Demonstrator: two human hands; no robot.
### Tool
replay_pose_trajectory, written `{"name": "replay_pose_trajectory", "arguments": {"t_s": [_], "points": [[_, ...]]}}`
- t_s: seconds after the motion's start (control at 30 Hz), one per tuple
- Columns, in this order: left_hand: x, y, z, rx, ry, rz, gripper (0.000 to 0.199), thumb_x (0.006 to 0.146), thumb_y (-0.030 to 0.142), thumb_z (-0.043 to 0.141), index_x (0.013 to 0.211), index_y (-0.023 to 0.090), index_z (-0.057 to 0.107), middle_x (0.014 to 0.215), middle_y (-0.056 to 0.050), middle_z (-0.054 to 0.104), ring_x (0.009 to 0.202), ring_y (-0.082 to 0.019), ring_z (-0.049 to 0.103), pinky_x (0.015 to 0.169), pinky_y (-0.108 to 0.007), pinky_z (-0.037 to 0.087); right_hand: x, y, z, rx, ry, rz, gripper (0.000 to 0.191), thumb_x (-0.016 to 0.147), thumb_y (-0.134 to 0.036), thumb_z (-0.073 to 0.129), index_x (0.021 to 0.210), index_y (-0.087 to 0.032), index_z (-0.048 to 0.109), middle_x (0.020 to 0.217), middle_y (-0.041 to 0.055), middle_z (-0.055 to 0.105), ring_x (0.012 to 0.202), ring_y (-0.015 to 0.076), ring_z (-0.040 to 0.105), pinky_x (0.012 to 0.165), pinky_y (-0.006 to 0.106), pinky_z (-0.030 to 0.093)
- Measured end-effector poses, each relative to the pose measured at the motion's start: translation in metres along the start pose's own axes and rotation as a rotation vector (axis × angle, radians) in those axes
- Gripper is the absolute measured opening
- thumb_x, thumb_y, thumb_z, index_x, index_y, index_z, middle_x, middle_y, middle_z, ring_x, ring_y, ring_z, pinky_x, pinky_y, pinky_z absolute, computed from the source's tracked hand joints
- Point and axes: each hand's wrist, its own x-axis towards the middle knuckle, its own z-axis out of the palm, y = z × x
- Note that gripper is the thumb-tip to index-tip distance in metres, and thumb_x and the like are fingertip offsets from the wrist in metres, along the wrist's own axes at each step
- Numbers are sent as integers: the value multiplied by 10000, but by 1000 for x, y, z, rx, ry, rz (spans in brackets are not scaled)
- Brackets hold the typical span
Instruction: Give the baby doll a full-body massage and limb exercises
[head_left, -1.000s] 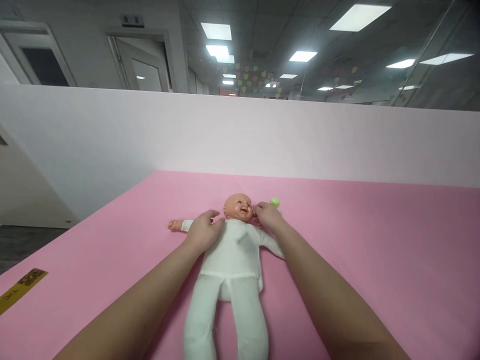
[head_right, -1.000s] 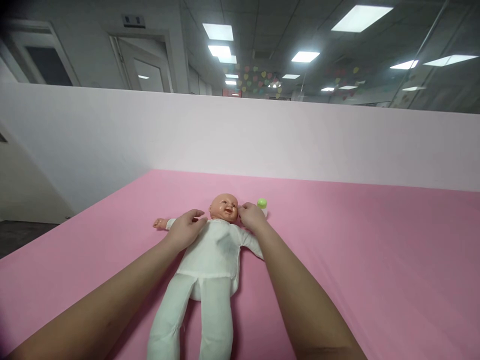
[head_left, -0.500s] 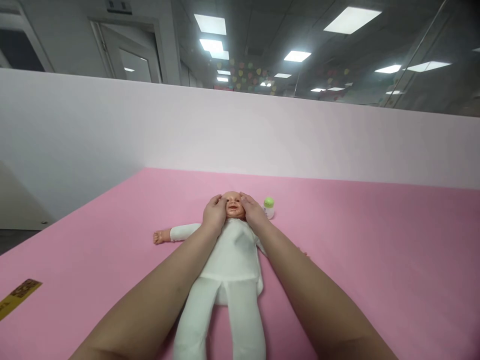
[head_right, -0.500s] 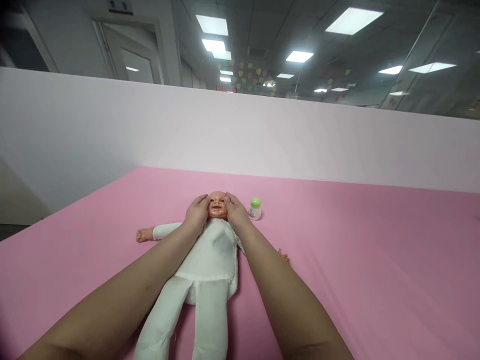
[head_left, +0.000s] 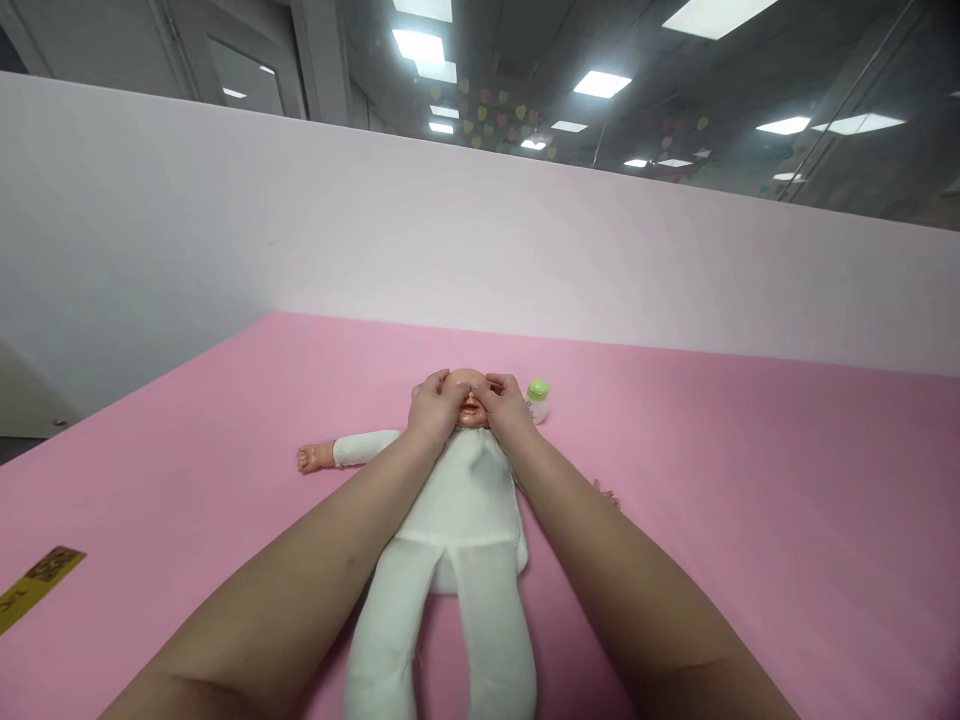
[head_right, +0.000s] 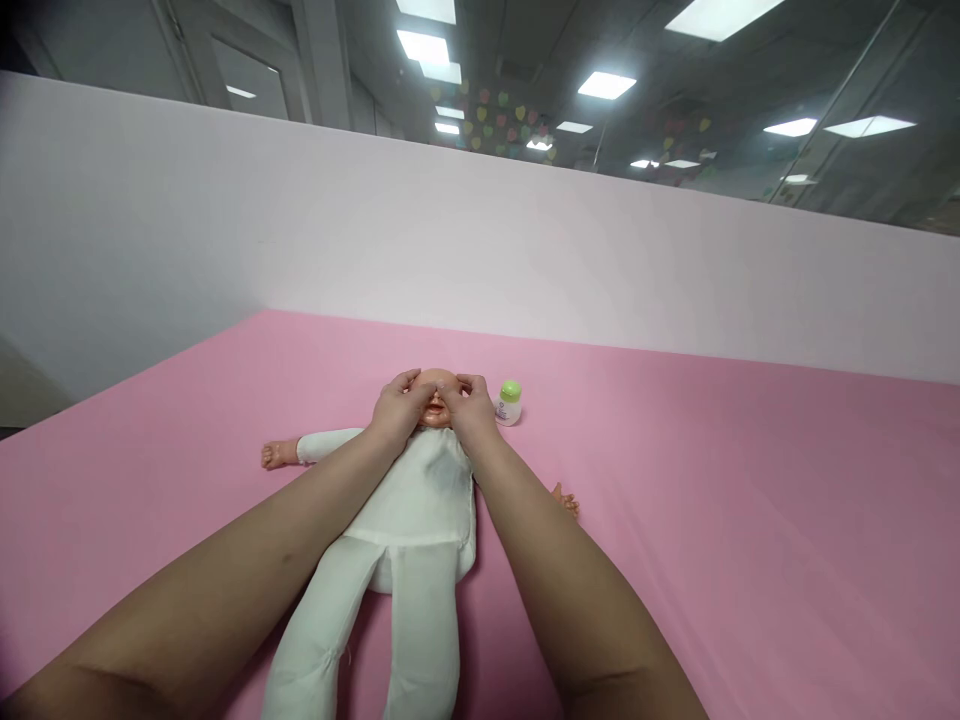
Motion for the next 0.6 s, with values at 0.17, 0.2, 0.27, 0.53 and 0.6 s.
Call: {"name": "replay_pose_trajectory", "arguments": {"t_s": [0.17, 0.2, 0.27, 0.53, 0.6], "points": [[-3, 3, 2, -97, -11, -57, 676, 881, 431, 745, 1503, 246, 556, 1422, -125, 676, 1291, -326, 651, 1064, -418, 514, 3, 3, 9, 27, 34, 32, 563, 786, -443, 813, 1290, -276, 624, 1282, 58, 707, 1239, 273, 657, 1013, 375, 568], [-3, 3, 2, -103, -12, -66, 680, 881, 433, 746, 1506, 248, 551, 1419, -122, 678, 1280, -325, 658, 1055, -415, 521, 3, 4, 10, 39, 27, 28, 565, 786, -445, 811, 1293, -279, 625, 1287, 53, 706, 1245, 270, 653, 1019, 375, 566], [-4, 4, 2, -114, -18, -81, 693, 875, 442, 754, 1508, 251, 544, 1417, -118, 680, 1254, -321, 674, 1033, -408, 535, 2, 4, 9, 56, 13, 20, 553, 786, -453, 810, 1280, -277, 636, 1283, 48, 710, 1242, 267, 652, 1022, 375, 565], [-1, 1, 4, -121, 5, -64, 635, 902, 415, 710, 1493, 239, 559, 1432, -113, 670, 1283, -311, 658, 1065, -402, 531, 5, 9, 9, 111, 26, 22, 452, 818, -457, 788, 1210, -264, 673, 1241, 44, 736, 1208, 264, 670, 1014, 367, 572], [0, 0, 4, -120, 7, -46, 601, 921, 419, 681, 1482, 233, 571, 1417, -115, 680, 1263, -296, 672, 1050, -399, 549, 6, 9, 10, 162, 30, 45, 412, 839, -450, 752, 1195, -256, 678, 1234, 44, 741, 1193, 255, 679, 1017, 367, 571]]}}
